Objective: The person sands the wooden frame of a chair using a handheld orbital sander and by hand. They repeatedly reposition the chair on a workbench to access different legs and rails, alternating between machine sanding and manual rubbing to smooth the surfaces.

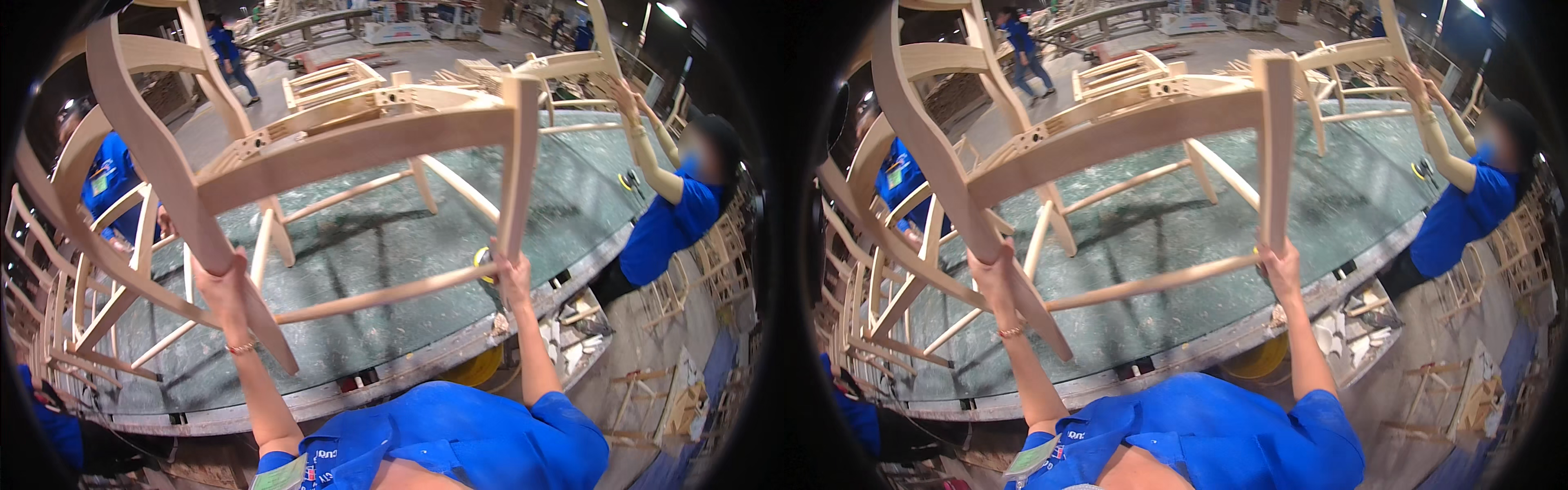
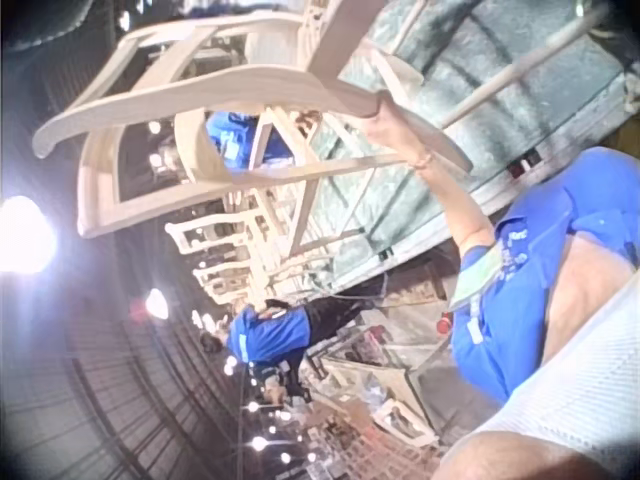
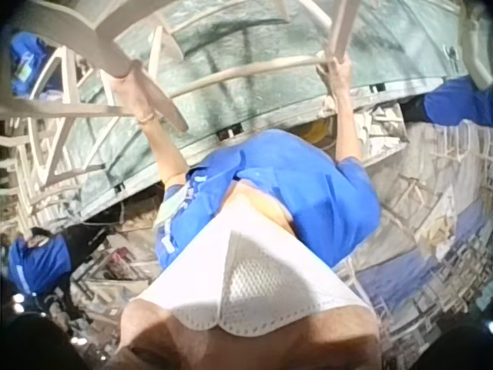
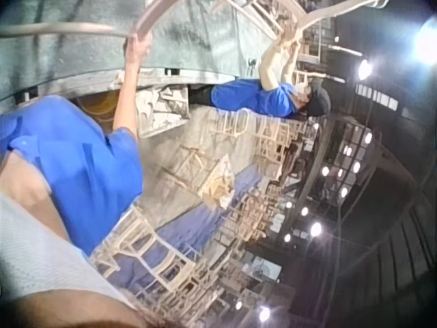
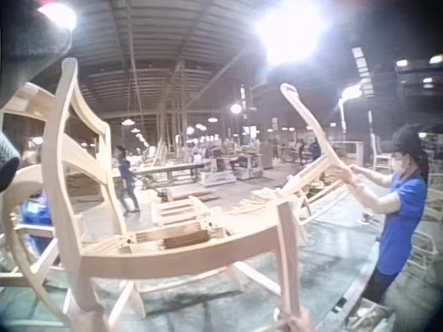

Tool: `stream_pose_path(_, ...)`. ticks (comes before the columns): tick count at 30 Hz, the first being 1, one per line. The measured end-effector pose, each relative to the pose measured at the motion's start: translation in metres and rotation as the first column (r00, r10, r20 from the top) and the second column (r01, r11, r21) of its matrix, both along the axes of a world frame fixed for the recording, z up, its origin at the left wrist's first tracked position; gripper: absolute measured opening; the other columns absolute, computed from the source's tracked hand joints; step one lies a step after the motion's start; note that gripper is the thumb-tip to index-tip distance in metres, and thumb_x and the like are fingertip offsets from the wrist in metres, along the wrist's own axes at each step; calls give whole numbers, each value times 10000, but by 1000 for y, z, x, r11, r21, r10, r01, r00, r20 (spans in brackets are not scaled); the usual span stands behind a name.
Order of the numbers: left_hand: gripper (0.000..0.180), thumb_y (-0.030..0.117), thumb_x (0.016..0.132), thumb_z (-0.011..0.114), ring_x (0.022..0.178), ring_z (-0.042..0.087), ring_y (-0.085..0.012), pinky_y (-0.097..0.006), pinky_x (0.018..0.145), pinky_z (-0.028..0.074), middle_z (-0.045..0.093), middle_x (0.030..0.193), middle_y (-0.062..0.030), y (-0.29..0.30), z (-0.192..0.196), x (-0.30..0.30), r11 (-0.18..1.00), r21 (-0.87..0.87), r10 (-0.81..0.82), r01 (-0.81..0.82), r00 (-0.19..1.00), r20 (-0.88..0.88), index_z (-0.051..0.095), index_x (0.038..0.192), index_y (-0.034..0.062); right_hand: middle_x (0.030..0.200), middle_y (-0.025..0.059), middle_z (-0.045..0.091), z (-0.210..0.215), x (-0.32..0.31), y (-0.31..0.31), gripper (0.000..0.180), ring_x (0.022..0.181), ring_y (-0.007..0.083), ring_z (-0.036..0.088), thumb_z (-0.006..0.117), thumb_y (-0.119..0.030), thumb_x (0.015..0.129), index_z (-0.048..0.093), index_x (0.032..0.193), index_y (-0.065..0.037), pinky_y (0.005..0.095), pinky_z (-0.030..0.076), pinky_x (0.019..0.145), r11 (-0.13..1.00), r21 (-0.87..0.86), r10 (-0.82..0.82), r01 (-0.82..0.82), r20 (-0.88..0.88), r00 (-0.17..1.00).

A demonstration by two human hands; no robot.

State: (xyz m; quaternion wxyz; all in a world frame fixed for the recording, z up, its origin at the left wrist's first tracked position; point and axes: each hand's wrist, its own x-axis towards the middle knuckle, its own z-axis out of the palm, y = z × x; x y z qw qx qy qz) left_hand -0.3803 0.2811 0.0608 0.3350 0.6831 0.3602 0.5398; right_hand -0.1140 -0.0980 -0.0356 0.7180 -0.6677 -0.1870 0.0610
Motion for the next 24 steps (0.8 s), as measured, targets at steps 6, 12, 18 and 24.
stream_pose_path(6,441,233,722,769,897,631,-224,-336,832,470,652,960,-128,8,32,34,994,76,78,-72,995,-69,585,1057,13,680,15,574,25,17,13,551,580,91,546,643,-505,869,603,1102,-7,258,431,519,977,-116,-138,178,291,947)
stream_pose_path(12,496,301,726,756,933,636,-268,-362,856,471,659,993,-154,23,34,41,986,156,80,-60,989,-124,585,1083,2,943,165,659,38,22,18,530,904,235,638,433,-445,997,540,1238,15,345,482,777,925,-59,-292,375,519,803)
stream_pose_path(18,542,343,697,753,979,637,-291,-366,883,467,660,1033,-167,35,44,42,990,131,84,-59,977,-196,605,1084,-6,1153,162,649,79,13,3,405,1074,292,618,372,-271,1031,596,1208,16,374,468,905,924,-55,-231,379,710,665)
stream_pose_path(24,553,402,684,735,999,648,-292,-373,876,474,672,1040,-178,52,54,58,980,174,141,-98,956,-256,635,1055,4,1214,124,643,88,-28,40,318,1164,315,580,531,-192,962,626,1221,-33,399,451,965,919,-253,130,301,918,374)
